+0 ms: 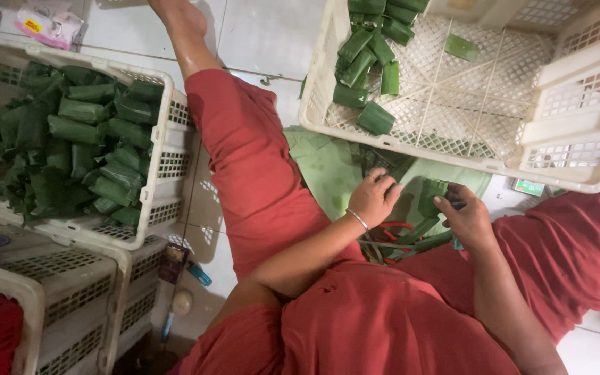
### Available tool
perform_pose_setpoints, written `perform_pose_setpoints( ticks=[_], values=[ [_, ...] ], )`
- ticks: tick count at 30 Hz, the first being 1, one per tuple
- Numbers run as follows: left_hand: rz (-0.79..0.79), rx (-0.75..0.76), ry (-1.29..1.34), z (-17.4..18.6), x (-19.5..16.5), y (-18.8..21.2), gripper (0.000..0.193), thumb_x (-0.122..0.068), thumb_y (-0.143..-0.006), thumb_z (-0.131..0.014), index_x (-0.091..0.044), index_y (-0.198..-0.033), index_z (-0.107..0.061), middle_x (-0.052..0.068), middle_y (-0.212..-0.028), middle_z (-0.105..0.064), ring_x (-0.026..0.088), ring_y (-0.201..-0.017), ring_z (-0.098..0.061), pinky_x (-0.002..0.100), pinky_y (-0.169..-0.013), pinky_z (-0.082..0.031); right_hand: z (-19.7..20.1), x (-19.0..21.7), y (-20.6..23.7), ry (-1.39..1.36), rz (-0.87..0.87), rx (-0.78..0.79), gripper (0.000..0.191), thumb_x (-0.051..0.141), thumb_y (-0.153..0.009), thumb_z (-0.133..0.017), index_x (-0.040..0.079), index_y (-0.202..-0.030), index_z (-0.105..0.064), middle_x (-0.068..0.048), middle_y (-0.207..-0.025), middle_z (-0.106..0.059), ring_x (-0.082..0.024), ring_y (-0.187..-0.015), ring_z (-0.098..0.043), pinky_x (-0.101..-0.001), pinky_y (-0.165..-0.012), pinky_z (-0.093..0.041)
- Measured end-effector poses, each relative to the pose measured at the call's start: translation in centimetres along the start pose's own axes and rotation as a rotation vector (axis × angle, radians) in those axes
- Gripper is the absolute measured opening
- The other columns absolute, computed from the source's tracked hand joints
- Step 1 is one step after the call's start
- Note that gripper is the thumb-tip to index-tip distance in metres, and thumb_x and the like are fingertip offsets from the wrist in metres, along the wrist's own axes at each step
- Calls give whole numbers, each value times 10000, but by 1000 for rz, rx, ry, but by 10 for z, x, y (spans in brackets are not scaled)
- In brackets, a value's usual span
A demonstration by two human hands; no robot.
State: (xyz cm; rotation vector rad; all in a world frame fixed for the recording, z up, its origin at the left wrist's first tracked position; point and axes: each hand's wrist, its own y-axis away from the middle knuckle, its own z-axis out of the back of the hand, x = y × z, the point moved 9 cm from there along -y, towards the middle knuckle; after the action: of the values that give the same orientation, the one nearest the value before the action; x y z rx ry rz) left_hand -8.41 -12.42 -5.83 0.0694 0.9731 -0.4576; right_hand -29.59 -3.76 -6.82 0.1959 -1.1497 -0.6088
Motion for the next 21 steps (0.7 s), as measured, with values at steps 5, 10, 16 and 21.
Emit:
perform_pose_setpoints(
  ticks=[5,10,16,21],
  values=[
    [-83,-102,-180,16,-16,1,196,-215,-804,-804,-101,-855,-653,154,-1254,-626,372,-1064,-632,453,-866,-533,0,3,0,19,6,-3,479,210,-913,-741,-35,-1309,-629,-127,-983,-718,-144,-691,-652,-301,-548,-549],
    [-154,-90,-113,7,-16,4,211,-177,-736,-807,-94,-770,-617,158,-1079,-643,369,-978,-619,443,-849,-511,2,9,8,81,-46,-20,503,208,-917,-744,-19,-1350,-623,-128,-979,-723,-186,-652,-637,-313,-552,-523],
    [348,268,843,-54,29,17,195,-131,-988,-775,-50,-903,-619,48,-868,-617,188,-844,-548,349,-786,-479,8,-1,11,-210,-69,-67,365,155,-927,-768,21,-1234,-624,-44,-961,-684,-105,-724,-590,-257,-568,-482],
    [594,360,1726,-40,-6,25,111,-66,-976,-680,-80,-1078,-636,29,-1006,-704,155,-927,-671,315,-833,-554,-5,-9,15,-526,-88,45,259,99,-920,-752,95,-1120,-588,4,-889,-620,-91,-670,-553,-240,-552,-462]
  ],
)
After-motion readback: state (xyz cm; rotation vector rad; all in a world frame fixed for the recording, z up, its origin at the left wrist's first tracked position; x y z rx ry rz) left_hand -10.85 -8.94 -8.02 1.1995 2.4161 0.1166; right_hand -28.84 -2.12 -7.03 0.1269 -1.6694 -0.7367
